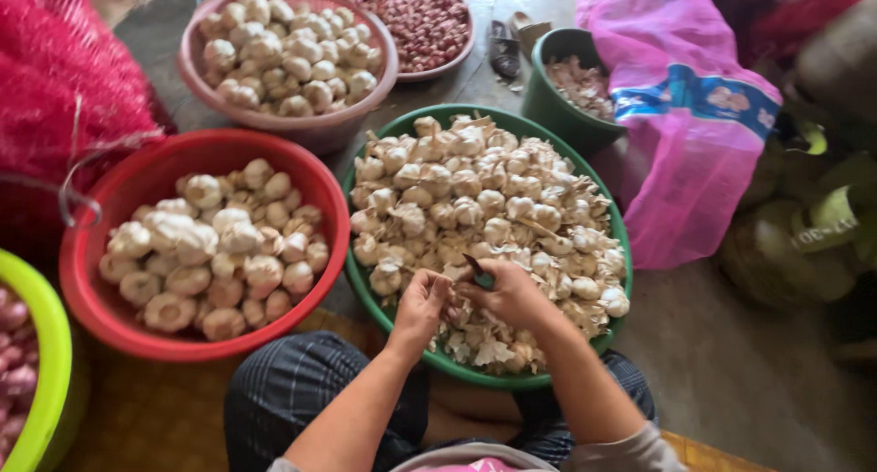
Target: The person sits on the floor and peels garlic cloves one by one, removing the outer skins and placing the peeled cloves into a red basket. The peeled skins are discarded into a green basin. The person continues this repetitive peeling process throughout the clip.
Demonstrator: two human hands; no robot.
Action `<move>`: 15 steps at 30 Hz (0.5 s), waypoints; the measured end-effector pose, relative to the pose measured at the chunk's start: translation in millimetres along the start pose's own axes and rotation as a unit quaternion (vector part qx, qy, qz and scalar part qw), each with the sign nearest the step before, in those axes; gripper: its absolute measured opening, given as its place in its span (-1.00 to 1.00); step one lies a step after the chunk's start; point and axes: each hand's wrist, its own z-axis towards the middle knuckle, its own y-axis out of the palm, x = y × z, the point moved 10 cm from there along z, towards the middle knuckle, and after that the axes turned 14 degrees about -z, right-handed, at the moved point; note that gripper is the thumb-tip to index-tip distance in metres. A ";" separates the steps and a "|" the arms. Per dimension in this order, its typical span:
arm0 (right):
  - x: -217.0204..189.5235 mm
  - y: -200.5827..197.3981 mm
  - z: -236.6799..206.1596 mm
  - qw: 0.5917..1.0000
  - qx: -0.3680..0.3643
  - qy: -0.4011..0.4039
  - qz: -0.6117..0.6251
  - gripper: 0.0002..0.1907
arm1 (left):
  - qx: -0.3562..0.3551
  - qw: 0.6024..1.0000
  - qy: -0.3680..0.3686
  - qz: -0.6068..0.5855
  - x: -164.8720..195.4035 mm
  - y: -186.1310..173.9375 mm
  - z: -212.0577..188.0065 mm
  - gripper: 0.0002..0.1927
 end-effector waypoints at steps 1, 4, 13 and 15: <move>8.2 -10.5 -0.1 0.999 -0.025 0.031 -0.029 -0.85 | -0.003 1.000 -0.014 0.002 -0.4 2.2 1.1 -0.87; 14.0 -128.7 17.4 0.978 0.117 0.084 -0.153 -0.60 | -0.014 0.987 0.133 0.088 42.4 4.9 3.6 -0.85; -26.4 -161.9 -31.2 0.929 0.283 -0.201 -0.129 -0.69 | 0.017 0.867 0.295 0.401 81.5 16.7 -24.3 -0.94; 11.7 -104.2 -28.3 0.976 0.190 -0.069 -0.082 -0.66 | -0.077 0.782 0.369 0.497 70.8 51.4 -38.6 -0.87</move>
